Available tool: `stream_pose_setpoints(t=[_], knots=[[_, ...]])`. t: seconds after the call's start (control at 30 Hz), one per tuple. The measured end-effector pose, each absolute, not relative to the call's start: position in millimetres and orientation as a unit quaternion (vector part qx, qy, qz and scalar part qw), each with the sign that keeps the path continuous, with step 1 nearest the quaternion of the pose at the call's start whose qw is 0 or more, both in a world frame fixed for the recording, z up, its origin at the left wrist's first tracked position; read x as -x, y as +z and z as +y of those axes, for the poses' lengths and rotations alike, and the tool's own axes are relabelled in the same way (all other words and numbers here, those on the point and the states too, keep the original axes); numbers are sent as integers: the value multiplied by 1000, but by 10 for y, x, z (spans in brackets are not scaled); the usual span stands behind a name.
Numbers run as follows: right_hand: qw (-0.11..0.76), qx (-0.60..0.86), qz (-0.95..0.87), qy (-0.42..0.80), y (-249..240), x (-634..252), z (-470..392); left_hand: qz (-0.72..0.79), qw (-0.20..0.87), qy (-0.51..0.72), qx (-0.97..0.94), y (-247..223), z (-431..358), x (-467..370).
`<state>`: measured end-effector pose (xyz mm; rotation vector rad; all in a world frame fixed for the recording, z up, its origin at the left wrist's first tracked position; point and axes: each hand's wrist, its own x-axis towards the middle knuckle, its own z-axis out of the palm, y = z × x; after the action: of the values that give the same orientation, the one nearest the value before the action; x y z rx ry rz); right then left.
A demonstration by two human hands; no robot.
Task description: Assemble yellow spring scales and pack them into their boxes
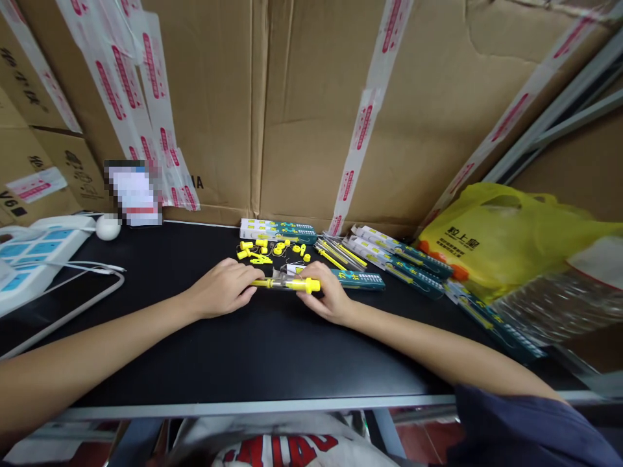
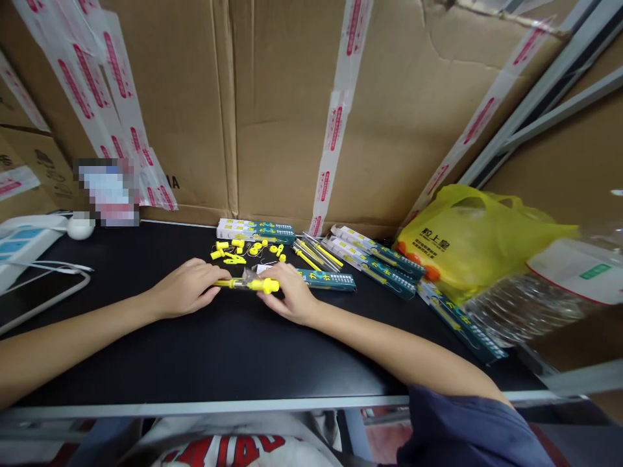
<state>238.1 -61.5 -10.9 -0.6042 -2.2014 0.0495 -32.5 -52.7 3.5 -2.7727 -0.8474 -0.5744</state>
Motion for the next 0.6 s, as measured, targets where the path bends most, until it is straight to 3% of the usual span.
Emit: stream_pose_setpoints(t=[0.23,0.6], knots=[[436,266,-850,132,-145,-2264,-794,-292,93,-204,930,21,-587,301],[398,229,-884,84,-107,-2280,-781,-270,142,-206,930,-11,-792,77]])
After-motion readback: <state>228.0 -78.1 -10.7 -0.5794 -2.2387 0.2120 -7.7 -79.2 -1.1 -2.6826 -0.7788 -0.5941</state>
